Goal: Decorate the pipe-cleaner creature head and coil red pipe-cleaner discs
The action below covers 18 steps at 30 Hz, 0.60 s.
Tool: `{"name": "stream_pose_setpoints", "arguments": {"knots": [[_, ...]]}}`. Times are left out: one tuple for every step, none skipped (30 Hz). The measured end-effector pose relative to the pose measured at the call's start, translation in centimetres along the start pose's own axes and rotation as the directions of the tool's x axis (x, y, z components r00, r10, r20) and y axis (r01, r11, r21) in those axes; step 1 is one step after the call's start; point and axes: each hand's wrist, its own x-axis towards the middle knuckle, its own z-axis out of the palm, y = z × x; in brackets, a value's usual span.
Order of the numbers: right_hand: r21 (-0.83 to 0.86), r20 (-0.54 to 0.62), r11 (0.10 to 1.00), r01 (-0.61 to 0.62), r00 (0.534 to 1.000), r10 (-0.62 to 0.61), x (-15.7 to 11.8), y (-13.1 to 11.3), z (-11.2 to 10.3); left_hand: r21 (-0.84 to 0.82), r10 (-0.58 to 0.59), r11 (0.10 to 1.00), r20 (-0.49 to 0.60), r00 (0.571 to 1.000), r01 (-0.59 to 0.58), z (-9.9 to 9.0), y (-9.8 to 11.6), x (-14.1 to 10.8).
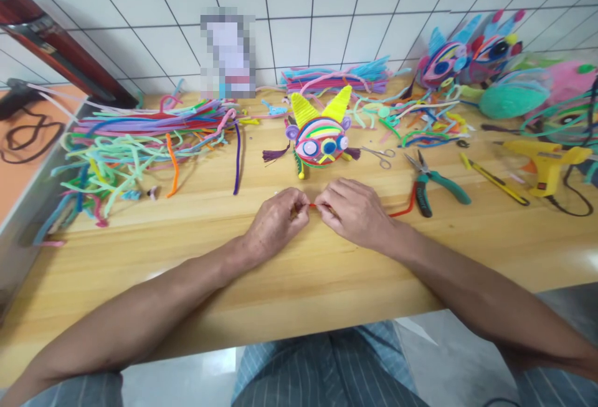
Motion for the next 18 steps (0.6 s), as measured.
{"name": "stream_pose_setpoints", "arguments": {"knots": [[0.045, -0.012, 0.998, -0.031, 0.999, 0.031, -0.07, -0.10, 0.12, -0.023, -0.021, 1.000, -0.004, 1.000, 0.021, 0.04, -0.03, 0.01], [0.096, -0.021, 0.993, -0.064, 0.998, 0.067, -0.15, -0.18, 0.25, -0.056, -0.047, 0.997, -0.009, 0.999, 0.047, 0.07, -0.06, 0.05], [0.150, -0.027, 0.984, -0.100, 0.994, 0.105, -0.23, -0.24, 0.37, -0.096, -0.079, 0.992, -0.010, 0.997, 0.077, 0.11, -0.09, 0.11], [0.201, -0.029, 0.970, -0.137, 0.989, 0.146, -0.31, -0.26, 0.48, -0.137, -0.109, 0.985, -0.008, 0.994, 0.107, 0.14, -0.12, 0.18], [0.245, -0.028, 0.954, -0.170, 0.983, 0.182, -0.36, -0.25, 0.57, -0.175, -0.135, 0.976, 0.000, 0.991, 0.133, 0.15, -0.14, 0.26], [0.275, -0.027, 0.941, -0.195, 0.977, 0.211, -0.39, -0.19, 0.62, -0.204, -0.154, 0.967, 0.011, 0.988, 0.152, 0.13, -0.15, 0.35], [0.288, -0.027, 0.935, -0.208, 0.974, 0.225, -0.39, -0.11, 0.62, -0.221, -0.164, 0.961, 0.021, 0.986, 0.164, 0.09, -0.13, 0.42], [0.281, -0.027, 0.937, -0.208, 0.974, 0.225, -0.37, 0.00, 0.59, -0.225, -0.163, 0.960, 0.032, 0.986, 0.166, 0.02, -0.09, 0.49], [0.258, -0.031, 0.947, -0.194, 0.978, 0.209, -0.32, 0.11, 0.53, -0.215, -0.149, 0.964, 0.038, 0.988, 0.154, -0.07, -0.02, 0.53], [0.222, -0.035, 0.960, -0.170, 0.983, 0.182, -0.26, 0.21, 0.44, -0.192, -0.125, 0.973, 0.038, 0.991, 0.130, -0.17, 0.07, 0.55], [0.182, -0.036, 0.973, -0.141, 0.988, 0.150, -0.18, 0.29, 0.34, -0.158, -0.094, 0.982, 0.033, 0.995, 0.098, -0.27, 0.15, 0.56], [0.140, -0.031, 0.984, -0.113, 0.992, 0.119, -0.11, 0.34, 0.25, -0.118, -0.060, 0.991, 0.026, 0.998, 0.062, -0.35, 0.23, 0.55], [0.101, -0.024, 0.991, -0.087, 0.996, 0.089, -0.04, 0.36, 0.17, -0.076, -0.025, 0.997, 0.016, 1.000, 0.026, -0.41, 0.29, 0.54], [0.064, -0.015, 0.996, -0.061, 0.998, 0.063, 0.01, 0.35, 0.11, -0.038, 0.007, 0.999, 0.007, 1.000, -0.007, -0.45, 0.31, 0.52], [0.030, -0.002, 0.999, -0.037, 0.999, 0.037, 0.05, 0.31, 0.07, -0.008, 0.035, 0.999, 0.000, 0.999, -0.035, -0.45, 0.31, 0.51], [-0.002, 0.009, 1.000, -0.014, 1.000, 0.014, 0.07, 0.25, 0.04, 0.014, 0.058, 0.998, -0.002, 0.998, -0.058, -0.44, 0.29, 0.50], [-0.031, 0.017, 0.999, 0.006, 1.000, -0.006, 0.08, 0.18, 0.03, 0.028, 0.079, 0.996, -0.001, 0.997, -0.079, -0.42, 0.25, 0.50], [-0.056, 0.025, 0.998, 0.022, 0.999, -0.021, 0.07, 0.11, 0.03, 0.036, 0.098, 0.994, 0.005, 0.995, -0.099, -0.39, 0.20, 0.50]]}}
